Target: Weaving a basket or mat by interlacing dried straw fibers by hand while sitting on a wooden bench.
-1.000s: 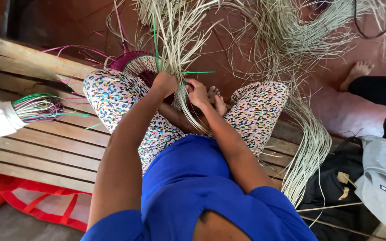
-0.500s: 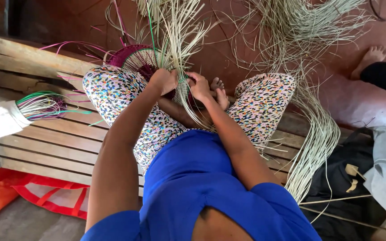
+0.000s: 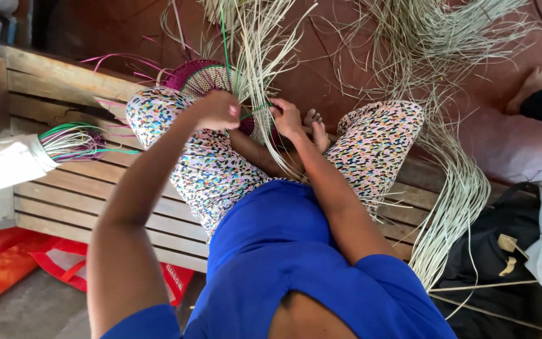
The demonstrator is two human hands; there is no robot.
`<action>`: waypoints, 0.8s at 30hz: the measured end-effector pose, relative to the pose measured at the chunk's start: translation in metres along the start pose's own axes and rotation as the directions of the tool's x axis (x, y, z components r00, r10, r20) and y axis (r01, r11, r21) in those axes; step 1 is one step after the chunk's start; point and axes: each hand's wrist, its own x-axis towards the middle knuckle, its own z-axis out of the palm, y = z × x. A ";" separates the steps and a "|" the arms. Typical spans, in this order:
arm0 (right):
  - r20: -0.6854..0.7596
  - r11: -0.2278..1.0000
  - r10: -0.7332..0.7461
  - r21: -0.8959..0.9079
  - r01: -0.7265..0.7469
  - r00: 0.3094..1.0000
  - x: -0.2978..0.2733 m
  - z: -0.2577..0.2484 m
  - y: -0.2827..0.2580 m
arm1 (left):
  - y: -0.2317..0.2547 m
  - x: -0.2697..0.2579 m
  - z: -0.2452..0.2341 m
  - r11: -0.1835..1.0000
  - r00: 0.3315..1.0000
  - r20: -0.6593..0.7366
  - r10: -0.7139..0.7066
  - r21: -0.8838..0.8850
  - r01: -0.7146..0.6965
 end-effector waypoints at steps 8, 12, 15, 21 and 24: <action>0.052 0.993 -0.107 0.057 0.104 0.993 -0.002 -0.008 -0.007 | -0.068 -0.138 -0.132 0.807 0.844 -0.536 -0.004 0.497 0.319; -0.030 0.999 -0.051 0.019 0.051 0.998 0.004 -0.004 0.000 | -0.177 -0.135 -0.059 0.770 0.729 -0.465 -0.501 0.145 0.622; -0.009 0.998 -0.031 0.051 0.031 0.999 0.002 -0.007 -0.006 | -0.279 -0.142 0.079 0.830 0.813 -0.167 -0.557 -0.141 0.540; 0.010 1.000 -0.019 -0.002 0.019 1.000 -0.004 -0.015 -0.009 | -0.167 -0.181 0.158 0.834 0.747 -0.424 -0.512 -0.453 0.314; 0.010 1.000 -0.025 0.011 0.025 1.000 -0.003 -0.016 -0.011 | -0.223 -0.172 0.177 0.833 0.570 -0.644 -0.511 -0.208 0.512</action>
